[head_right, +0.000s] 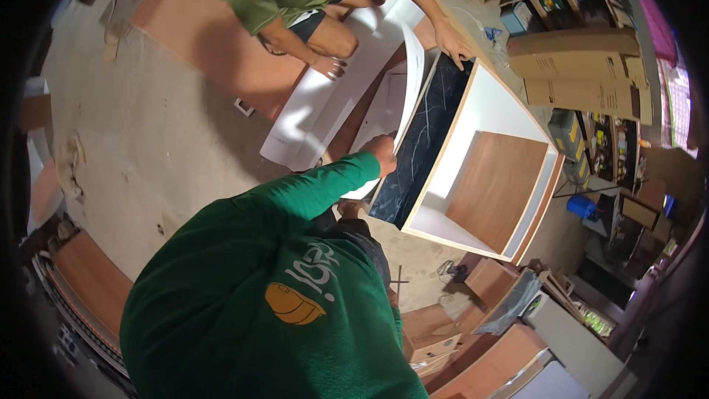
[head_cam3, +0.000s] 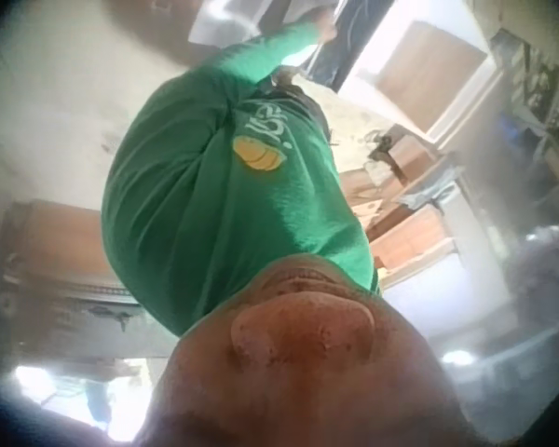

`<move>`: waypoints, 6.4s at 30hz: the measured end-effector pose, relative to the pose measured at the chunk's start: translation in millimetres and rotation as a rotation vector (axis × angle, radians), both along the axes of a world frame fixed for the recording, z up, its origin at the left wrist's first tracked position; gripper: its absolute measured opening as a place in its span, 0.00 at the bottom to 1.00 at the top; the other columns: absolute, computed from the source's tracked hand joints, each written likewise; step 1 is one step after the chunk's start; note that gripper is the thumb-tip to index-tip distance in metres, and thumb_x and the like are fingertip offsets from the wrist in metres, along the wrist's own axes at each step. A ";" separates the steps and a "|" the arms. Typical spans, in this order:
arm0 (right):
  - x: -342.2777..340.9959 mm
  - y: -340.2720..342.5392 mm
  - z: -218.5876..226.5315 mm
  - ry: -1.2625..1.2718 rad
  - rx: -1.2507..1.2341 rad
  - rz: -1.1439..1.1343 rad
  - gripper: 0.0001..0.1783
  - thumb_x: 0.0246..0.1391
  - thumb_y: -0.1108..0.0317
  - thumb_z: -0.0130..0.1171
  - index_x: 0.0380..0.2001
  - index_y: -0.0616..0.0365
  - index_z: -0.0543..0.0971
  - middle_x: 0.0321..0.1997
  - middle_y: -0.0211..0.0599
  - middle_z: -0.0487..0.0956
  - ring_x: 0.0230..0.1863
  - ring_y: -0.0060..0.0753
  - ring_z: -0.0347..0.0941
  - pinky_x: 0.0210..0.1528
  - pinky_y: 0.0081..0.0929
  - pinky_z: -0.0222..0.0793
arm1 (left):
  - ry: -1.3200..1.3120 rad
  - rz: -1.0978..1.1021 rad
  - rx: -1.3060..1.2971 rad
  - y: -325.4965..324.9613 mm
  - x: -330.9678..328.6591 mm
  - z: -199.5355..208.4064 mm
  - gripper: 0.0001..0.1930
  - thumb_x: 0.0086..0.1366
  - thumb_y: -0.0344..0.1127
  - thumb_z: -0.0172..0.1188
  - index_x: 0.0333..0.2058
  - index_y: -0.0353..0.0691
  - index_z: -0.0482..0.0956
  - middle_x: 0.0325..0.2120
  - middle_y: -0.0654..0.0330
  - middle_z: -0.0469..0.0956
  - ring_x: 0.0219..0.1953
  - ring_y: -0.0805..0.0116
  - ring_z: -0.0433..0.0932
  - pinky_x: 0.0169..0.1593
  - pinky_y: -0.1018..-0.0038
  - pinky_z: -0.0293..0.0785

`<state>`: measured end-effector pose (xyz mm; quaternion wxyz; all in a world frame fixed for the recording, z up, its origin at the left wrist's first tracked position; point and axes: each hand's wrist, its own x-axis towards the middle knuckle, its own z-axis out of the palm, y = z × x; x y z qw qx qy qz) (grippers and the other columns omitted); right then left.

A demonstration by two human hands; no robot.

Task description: The person aligns white laminate sheets with a wooden cabinet structure, moves material onto a workbench, and uses a measuring tape and a pencil to mark the sheet while kneeling on the floor.

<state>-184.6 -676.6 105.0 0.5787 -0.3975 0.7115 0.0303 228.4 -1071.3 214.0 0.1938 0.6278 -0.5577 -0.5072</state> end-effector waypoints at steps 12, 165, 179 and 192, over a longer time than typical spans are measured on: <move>58.0 -118.6 74.7 0.000 -0.038 0.283 0.25 0.60 0.60 0.58 0.59 0.55 0.76 0.58 0.54 0.79 0.58 0.52 0.77 0.61 0.40 0.70 | 0.079 0.017 0.012 -2.1 -7.0 -1.1 0.28 0.56 0.28 0.58 0.57 0.31 0.70 0.45 0.38 0.80 0.49 0.40 0.80 0.52 0.54 0.77; 435.8 413.7 56.6 0.013 -0.702 -2.274 0.39 0.58 0.39 0.61 0.56 0.66 0.78 0.51 0.48 0.82 0.46 0.45 0.81 0.47 0.41 0.79 | 0.292 -1.221 0.091 207.3 192.0 332.1 0.23 0.63 0.42 0.68 0.48 0.26 0.81 0.38 0.57 0.82 0.42 0.69 0.78 0.47 0.74 0.73; 400.3 195.8 155.5 0.127 -1.254 -2.194 0.30 0.58 0.48 0.68 0.44 0.70 0.81 0.43 0.43 0.84 0.39 0.34 0.80 0.44 0.33 0.77 | 0.033 -0.848 -0.311 82.1 303.1 394.0 0.31 0.53 0.49 0.69 0.48 0.28 0.80 0.38 0.57 0.82 0.41 0.68 0.78 0.49 0.72 0.72; 492.0 41.6 36.7 0.216 -0.931 -2.248 0.24 0.56 0.51 0.70 0.41 0.64 0.82 0.39 0.32 0.80 0.42 0.26 0.73 0.47 0.27 0.69 | 0.130 -0.733 0.138 -177.0 321.9 119.8 0.27 0.60 0.36 0.65 0.56 0.26 0.75 0.46 0.55 0.81 0.49 0.64 0.77 0.57 0.68 0.71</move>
